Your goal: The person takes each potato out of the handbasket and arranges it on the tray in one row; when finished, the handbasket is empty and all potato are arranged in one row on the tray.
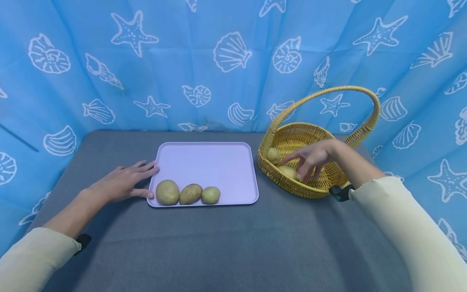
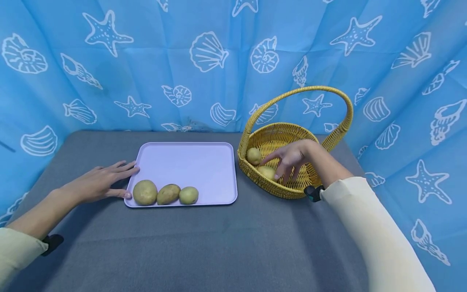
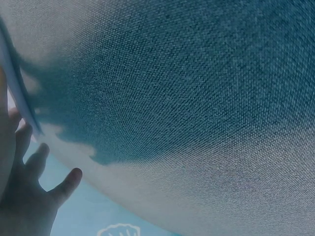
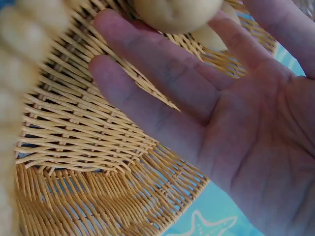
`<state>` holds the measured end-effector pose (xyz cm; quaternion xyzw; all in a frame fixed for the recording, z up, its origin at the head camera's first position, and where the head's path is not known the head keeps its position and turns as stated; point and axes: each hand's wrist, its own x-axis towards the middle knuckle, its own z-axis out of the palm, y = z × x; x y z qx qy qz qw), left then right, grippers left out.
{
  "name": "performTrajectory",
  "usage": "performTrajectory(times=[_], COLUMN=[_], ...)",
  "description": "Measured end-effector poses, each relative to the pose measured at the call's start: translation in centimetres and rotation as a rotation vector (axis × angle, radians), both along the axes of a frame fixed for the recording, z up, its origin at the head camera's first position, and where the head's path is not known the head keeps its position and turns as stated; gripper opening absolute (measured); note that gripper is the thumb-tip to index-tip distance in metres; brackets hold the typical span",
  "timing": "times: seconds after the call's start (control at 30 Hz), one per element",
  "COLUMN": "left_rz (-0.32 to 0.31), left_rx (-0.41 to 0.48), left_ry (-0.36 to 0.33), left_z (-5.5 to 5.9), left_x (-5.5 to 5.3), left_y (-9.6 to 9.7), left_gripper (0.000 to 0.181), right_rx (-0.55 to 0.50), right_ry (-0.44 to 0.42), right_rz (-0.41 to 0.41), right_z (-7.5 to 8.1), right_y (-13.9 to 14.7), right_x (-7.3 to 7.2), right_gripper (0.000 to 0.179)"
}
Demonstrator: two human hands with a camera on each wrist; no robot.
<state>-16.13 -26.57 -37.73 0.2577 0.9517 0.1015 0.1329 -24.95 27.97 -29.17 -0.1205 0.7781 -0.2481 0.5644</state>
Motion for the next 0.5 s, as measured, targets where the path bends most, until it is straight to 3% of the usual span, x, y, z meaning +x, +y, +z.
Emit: performTrajectory(times=[0.2,0.5], left_rz=[0.004,0.007], left_rx=[-0.003,-0.004], left_ry=[-0.006,-0.008], left_z=[-0.1,-0.1], left_x=[0.0,0.0], left_y=[-0.1,0.0], left_gripper=[0.096,0.095], right_rx=[0.044,0.099], right_ry=[0.024,0.165], right_rz=[0.030,0.144], right_z=[-0.3,-0.6], right_y=[-1.1,-2.1], right_x=[0.1,0.4], right_gripper=[0.085,0.077])
